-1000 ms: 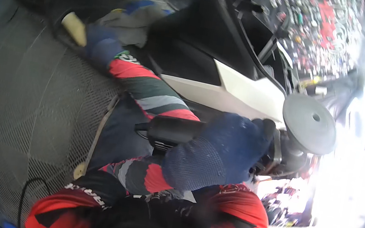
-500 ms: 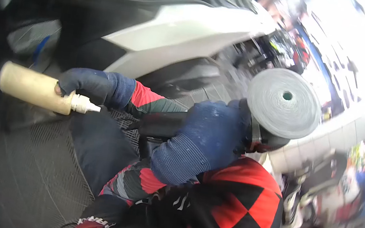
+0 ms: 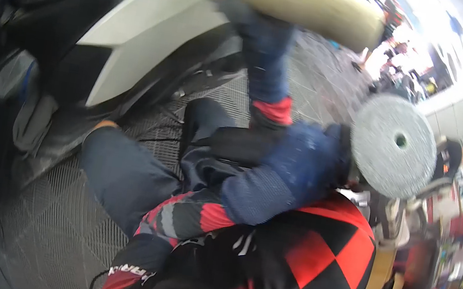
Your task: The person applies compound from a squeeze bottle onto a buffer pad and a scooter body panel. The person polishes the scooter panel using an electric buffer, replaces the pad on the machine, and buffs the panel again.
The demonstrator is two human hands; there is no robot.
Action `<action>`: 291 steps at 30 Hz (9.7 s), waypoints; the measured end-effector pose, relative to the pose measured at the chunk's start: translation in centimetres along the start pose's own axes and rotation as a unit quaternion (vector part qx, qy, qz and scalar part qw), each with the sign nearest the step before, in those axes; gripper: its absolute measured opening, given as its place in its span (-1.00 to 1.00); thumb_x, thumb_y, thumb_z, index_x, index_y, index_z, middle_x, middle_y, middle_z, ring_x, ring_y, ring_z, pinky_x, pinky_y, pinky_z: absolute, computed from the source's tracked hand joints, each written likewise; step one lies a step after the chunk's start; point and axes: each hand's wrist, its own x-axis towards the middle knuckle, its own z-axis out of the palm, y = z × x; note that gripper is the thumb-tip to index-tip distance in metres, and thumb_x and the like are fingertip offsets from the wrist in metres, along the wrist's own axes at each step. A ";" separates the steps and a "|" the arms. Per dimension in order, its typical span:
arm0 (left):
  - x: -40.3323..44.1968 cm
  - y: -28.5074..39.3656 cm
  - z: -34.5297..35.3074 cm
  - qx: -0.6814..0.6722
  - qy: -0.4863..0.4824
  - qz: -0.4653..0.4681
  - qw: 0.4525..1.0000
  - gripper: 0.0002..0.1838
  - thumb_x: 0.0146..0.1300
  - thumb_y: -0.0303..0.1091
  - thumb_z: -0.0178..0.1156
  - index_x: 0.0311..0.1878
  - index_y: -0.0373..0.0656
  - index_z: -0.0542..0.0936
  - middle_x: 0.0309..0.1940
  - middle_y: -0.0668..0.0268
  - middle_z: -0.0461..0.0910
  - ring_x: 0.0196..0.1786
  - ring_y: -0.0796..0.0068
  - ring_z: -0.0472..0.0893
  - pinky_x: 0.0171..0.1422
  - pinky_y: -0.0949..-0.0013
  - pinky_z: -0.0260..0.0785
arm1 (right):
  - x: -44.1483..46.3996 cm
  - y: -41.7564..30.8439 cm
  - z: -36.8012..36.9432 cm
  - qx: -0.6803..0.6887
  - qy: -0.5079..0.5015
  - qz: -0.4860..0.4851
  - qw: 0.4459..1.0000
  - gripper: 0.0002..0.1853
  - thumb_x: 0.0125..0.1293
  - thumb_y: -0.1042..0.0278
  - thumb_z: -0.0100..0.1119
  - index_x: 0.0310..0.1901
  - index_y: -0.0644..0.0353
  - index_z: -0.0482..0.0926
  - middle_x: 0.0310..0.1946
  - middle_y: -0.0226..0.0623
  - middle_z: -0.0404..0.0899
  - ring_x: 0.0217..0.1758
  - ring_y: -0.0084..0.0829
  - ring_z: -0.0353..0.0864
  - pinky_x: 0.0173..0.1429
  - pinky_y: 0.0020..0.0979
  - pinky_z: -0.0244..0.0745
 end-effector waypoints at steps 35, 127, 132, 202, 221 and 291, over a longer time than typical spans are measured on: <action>1.1 -0.3 4.1 -0.023 -0.007 0.002 1.000 -0.45 0.02 -0.11 0.44 -0.06 -0.35 0.56 -0.23 0.02 0.61 -0.24 0.09 0.73 -0.15 0.07 0.57 | 0.3 -1.9 -2.6 -0.020 0.049 0.162 0.985 -0.55 0.24 0.40 0.52 0.08 0.42 0.58 -0.06 -0.14 0.70 -0.06 -0.37 0.71 0.13 -0.33 0.63; 3.2 -10.3 -2.7 -0.343 0.309 -0.124 0.879 -0.16 0.03 -0.10 0.60 0.32 -0.23 0.43 0.06 0.14 0.66 0.09 0.32 0.68 0.22 0.20 0.53 | -8.8 -3.2 -14.1 0.079 -0.190 0.478 0.854 -0.26 -0.01 0.14 0.60 0.19 0.35 0.58 0.14 -0.14 0.63 0.21 -0.25 0.61 0.25 -0.25 0.51; 0.7 -14.1 1.1 -0.183 0.384 -0.042 0.904 -0.30 0.12 -0.01 0.56 0.23 -0.18 0.57 0.06 0.22 0.66 0.12 0.30 0.68 0.21 0.18 0.53 | -1.1 -5.5 -9.8 0.096 -0.392 0.515 0.756 -0.13 -0.21 0.17 0.64 0.23 0.35 0.57 0.32 -0.10 0.52 0.27 -0.16 0.58 0.34 -0.22 0.46; 3.2 -12.2 -2.4 -0.286 0.310 -0.092 0.902 -0.31 -0.02 -0.14 0.61 0.15 -0.22 0.56 -0.04 0.13 0.67 -0.04 0.23 0.71 0.08 0.22 0.58 | -8.7 -3.4 -12.2 0.108 -0.155 0.476 0.859 -0.14 -0.03 0.50 0.39 0.41 0.35 0.36 0.19 -0.23 0.59 0.16 -0.43 0.60 0.24 -0.34 0.53; 3.6 -14.2 -0.4 -0.226 0.361 0.001 0.905 -0.21 -0.01 0.09 0.58 0.21 -0.19 0.56 -0.06 0.13 0.72 -0.07 0.14 0.75 0.10 0.13 0.59 | -6.8 -3.6 -12.8 0.099 -0.266 0.480 0.830 -0.10 -0.09 0.33 0.59 0.37 0.30 0.44 0.27 -0.13 0.56 0.27 -0.23 0.60 0.35 -0.22 0.51; 7.4 -11.0 -2.7 -0.246 0.282 -0.105 0.922 -0.29 0.16 -0.11 0.53 0.24 -0.36 0.51 0.03 0.11 0.68 0.05 0.31 0.69 0.17 0.25 0.53 | -4.2 -5.7 -13.1 0.218 -0.072 0.519 0.823 -0.25 0.13 0.31 0.35 0.38 0.37 0.39 0.19 -0.24 0.58 0.22 -0.41 0.55 0.32 -0.34 0.46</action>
